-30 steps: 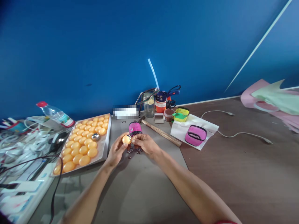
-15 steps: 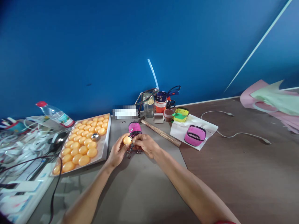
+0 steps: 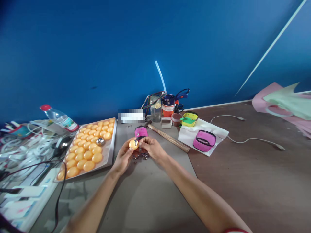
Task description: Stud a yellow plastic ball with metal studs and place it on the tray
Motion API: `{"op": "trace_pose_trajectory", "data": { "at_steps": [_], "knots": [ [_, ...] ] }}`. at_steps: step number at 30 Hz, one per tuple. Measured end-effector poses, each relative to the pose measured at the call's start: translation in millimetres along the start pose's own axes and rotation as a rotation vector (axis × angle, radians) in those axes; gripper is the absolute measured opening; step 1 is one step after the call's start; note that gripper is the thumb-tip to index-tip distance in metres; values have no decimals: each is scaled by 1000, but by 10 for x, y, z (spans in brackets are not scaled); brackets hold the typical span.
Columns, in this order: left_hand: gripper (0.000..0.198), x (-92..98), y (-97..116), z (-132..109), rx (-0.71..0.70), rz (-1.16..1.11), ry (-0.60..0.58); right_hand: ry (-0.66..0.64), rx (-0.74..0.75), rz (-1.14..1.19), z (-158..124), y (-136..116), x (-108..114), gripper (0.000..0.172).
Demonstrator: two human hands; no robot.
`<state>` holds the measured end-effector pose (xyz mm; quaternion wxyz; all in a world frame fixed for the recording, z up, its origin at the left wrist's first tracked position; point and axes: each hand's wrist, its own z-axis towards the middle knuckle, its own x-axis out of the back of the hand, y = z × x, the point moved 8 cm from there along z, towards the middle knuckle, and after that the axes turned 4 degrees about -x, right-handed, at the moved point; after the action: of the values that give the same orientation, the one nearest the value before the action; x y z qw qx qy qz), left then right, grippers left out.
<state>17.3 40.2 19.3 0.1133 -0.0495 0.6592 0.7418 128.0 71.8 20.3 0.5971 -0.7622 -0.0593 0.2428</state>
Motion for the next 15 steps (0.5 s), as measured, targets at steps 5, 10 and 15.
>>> {"op": "trace_pose_trajectory", "data": {
  "at_steps": [5, 10, 15],
  "knots": [
    [43, 34, 1, 5, 39, -132, 27, 103, 279, -769, -65, -156, 7, 15],
    [42, -2, 54, 21, 62, -243, 6, 75, 378, -1384, -175, -106, -200, 17],
    [41, -38, 79, 14, 74, -263, -25, 52, 336, -1548, -173, -42, -248, 18]
  ]
}}
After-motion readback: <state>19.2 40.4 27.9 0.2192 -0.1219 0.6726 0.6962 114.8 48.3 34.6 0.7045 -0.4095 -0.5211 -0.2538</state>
